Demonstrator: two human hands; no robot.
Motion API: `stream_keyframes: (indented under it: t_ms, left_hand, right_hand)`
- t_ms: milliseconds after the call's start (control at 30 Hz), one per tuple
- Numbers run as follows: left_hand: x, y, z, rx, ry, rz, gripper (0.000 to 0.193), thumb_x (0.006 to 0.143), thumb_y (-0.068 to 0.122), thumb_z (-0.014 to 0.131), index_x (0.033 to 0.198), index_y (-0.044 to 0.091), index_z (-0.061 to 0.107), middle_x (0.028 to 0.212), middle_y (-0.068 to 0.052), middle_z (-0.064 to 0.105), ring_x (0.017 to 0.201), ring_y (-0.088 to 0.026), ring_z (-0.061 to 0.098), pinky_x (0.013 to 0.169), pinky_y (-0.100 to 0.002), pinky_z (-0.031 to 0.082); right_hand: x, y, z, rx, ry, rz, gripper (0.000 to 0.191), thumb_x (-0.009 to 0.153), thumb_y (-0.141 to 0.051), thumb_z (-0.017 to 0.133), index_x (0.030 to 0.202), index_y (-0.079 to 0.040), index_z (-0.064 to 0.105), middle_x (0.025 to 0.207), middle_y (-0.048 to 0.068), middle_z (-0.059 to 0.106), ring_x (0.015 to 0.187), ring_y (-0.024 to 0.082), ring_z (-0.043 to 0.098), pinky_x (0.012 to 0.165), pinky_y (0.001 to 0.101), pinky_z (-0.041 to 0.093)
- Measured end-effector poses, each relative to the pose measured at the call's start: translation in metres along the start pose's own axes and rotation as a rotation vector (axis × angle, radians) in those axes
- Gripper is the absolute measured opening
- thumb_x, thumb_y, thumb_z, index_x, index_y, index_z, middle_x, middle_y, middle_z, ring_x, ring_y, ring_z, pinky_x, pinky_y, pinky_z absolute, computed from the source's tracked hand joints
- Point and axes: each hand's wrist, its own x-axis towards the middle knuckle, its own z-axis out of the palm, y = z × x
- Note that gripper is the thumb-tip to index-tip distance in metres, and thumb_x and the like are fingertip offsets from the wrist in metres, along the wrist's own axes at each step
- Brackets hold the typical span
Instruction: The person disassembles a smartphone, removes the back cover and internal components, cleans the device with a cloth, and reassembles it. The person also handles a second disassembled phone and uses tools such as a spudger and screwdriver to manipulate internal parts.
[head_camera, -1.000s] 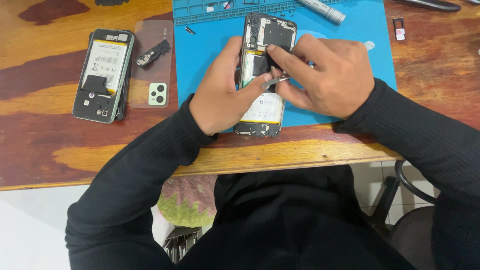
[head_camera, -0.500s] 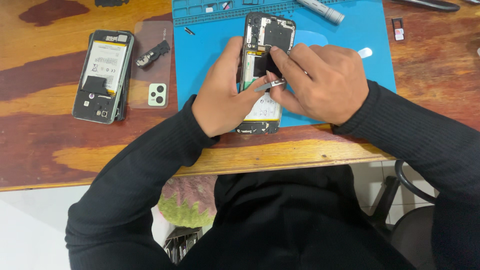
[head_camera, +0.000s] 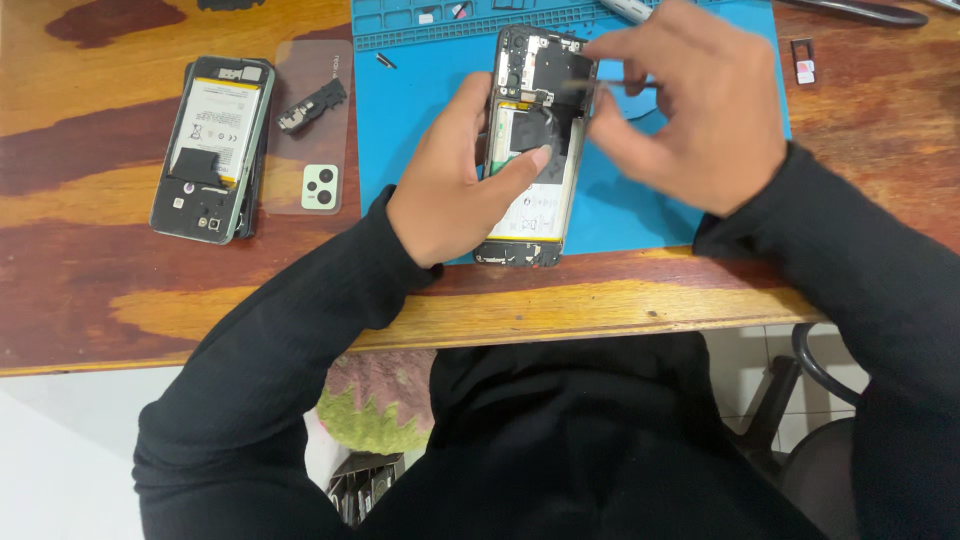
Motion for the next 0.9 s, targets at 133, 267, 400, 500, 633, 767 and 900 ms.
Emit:
stream_keyframes:
  t_ms: [133, 267, 400, 500, 633, 767, 900]
  left_hand:
    - [0.001, -0.001, 0.0, -0.002, 0.013, -0.059, 0.044, 0.102, 0.003, 0.069, 0.139, 0.0, 0.045, 0.125, -0.008, 0.065, 0.116, -0.012, 0.065, 0.102, -0.03, 0.057]
    - [0.006, -0.002, -0.002, -0.151, 0.005, -0.15, 0.036, 0.102, 0.01, 0.067, 0.134, 0.001, 0.051, 0.12, -0.006, 0.069, 0.11, -0.01, 0.067, 0.097, -0.028, 0.057]
    - [0.009, -0.002, -0.003, -0.213, 0.025, -0.197, 0.031, 0.117, 0.028, 0.051, 0.128, -0.001, 0.058, 0.109, -0.005, 0.065, 0.103, -0.008, 0.06, 0.09, -0.026, 0.053]
    - [0.009, -0.001, 0.0, -0.258, 0.025, -0.227, 0.04, 0.116, 0.036, 0.04, 0.127, 0.003, 0.059, 0.113, -0.002, 0.065, 0.105, -0.006, 0.059, 0.095, -0.024, 0.051]
    - [0.008, 0.004, 0.001, -0.235, 0.017, -0.208, 0.04, 0.116, 0.037, 0.038, 0.127, 0.004, 0.059, 0.113, 0.0, 0.064, 0.104, -0.006, 0.058, 0.095, -0.024, 0.05]
    - [0.009, 0.006, 0.0, -0.178, 0.022, -0.196, 0.04, 0.116, 0.037, 0.037, 0.123, 0.005, 0.059, 0.11, 0.0, 0.065, 0.101, -0.005, 0.058, 0.092, -0.023, 0.05]
    - [0.009, 0.006, 0.0, -0.11, 0.028, -0.201, 0.04, 0.117, 0.038, 0.037, 0.119, 0.005, 0.059, 0.104, 0.001, 0.064, 0.095, -0.004, 0.058, 0.088, -0.023, 0.051]
  right_hand:
    - [0.009, 0.003, -0.006, 0.052, -0.019, 0.08, 0.018, 0.09, -0.003, 0.079, 0.107, 0.002, 0.076, 0.082, 0.01, 0.063, 0.053, 0.016, 0.051, 0.05, 0.0307, 0.042]
    - [0.014, 0.0, -0.009, 0.138, -0.097, 0.097, 0.028, 0.087, -0.01, 0.081, 0.112, 0.002, 0.074, 0.088, 0.011, 0.063, 0.054, 0.018, 0.051, 0.049, 0.0316, 0.041]
    - [0.008, -0.001, -0.005, 0.084, -0.092, -0.104, 0.039, 0.08, -0.018, 0.087, 0.113, 0.0, 0.075, 0.098, 0.014, 0.063, 0.072, 0.023, 0.06, 0.059, 0.0324, 0.049]
    - [0.001, 0.005, -0.002, 0.077, -0.075, -0.139, 0.031, 0.085, -0.009, 0.078, 0.115, -0.002, 0.074, 0.104, 0.011, 0.064, 0.082, 0.021, 0.064, 0.067, 0.0286, 0.052]
    - [-0.006, 0.013, 0.008, 0.231, -0.051, 0.158, 0.011, 0.107, -0.009, 0.081, 0.107, -0.001, 0.074, 0.085, 0.005, 0.062, 0.057, 0.01, 0.052, 0.051, 0.0254, 0.037]
    - [-0.01, 0.018, 0.01, 0.321, -0.041, 0.254, 0.021, 0.105, -0.007, 0.076, 0.09, 0.003, 0.067, 0.078, 0.004, 0.058, 0.054, 0.006, 0.045, 0.048, 0.0238, 0.032]
    - [-0.011, 0.019, 0.01, 0.345, -0.054, 0.25, 0.024, 0.113, -0.009, 0.075, 0.093, 0.001, 0.068, 0.075, 0.0, 0.059, 0.053, 0.003, 0.045, 0.047, 0.0199, 0.032]
